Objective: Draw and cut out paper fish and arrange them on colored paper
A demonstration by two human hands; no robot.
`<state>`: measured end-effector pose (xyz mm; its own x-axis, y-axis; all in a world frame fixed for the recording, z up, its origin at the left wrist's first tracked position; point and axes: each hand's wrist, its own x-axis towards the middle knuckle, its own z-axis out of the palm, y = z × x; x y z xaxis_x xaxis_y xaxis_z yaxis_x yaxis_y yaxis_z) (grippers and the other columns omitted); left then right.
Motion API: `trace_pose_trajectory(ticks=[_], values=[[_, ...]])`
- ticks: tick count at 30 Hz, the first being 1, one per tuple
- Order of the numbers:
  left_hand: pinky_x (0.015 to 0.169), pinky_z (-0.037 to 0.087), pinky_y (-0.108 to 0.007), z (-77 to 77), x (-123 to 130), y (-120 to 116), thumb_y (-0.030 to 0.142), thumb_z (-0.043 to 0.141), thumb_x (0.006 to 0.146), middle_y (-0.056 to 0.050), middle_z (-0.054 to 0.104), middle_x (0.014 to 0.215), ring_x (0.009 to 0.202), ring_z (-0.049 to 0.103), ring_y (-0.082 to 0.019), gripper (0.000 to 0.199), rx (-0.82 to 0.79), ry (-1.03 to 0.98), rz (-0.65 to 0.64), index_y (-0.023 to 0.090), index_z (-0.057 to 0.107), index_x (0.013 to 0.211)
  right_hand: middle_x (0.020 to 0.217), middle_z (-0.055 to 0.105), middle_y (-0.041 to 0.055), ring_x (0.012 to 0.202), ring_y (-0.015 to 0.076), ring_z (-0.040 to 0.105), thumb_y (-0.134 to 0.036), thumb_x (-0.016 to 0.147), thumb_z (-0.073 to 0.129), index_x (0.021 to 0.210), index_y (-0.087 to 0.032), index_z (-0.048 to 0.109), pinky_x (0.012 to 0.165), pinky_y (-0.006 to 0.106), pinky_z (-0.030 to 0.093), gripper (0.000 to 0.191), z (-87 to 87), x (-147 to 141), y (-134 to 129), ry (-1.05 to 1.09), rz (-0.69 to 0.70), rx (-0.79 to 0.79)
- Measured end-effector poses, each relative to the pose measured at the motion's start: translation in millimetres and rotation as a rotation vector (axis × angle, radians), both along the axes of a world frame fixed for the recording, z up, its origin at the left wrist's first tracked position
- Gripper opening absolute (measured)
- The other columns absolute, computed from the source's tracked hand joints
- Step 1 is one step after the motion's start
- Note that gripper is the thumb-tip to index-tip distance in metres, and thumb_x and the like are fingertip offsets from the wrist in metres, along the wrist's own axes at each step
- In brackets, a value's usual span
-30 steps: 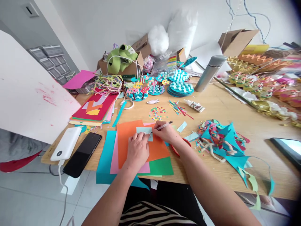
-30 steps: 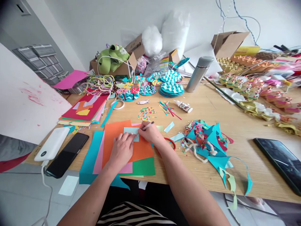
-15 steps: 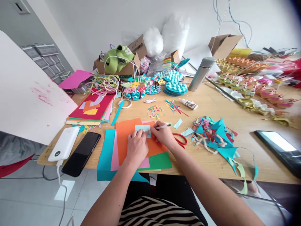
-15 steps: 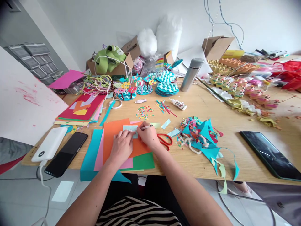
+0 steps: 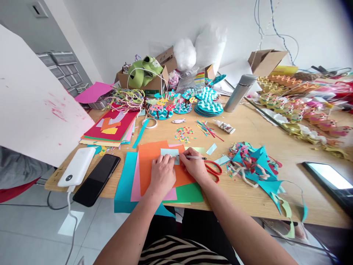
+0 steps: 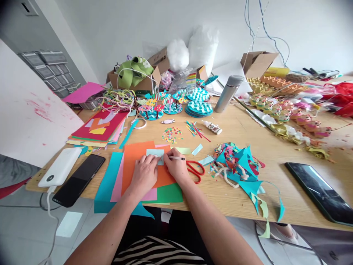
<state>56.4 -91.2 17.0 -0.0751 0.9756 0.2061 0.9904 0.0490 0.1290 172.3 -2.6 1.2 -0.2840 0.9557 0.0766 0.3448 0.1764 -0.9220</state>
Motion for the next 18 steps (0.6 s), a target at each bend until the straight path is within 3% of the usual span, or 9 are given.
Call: trace_pose_trajectory(ticks=[18], values=[[0.078,0.040,-0.041,-0.5,-0.1,0.9,0.014,0.047,0.088,-0.007,0.060,0.111,0.100,0.052,-0.024,0.036,-0.012,-0.019,0.004,0.023,0.057,0.122,0.050,0.058,-0.0009,0.045,0.0146,0.051,-0.038,0.078,0.056,0.064,-0.024,0.046,0.044,0.025,0.038,0.022,1.5,1.1,-2.3,-0.043,-0.004,0.014]])
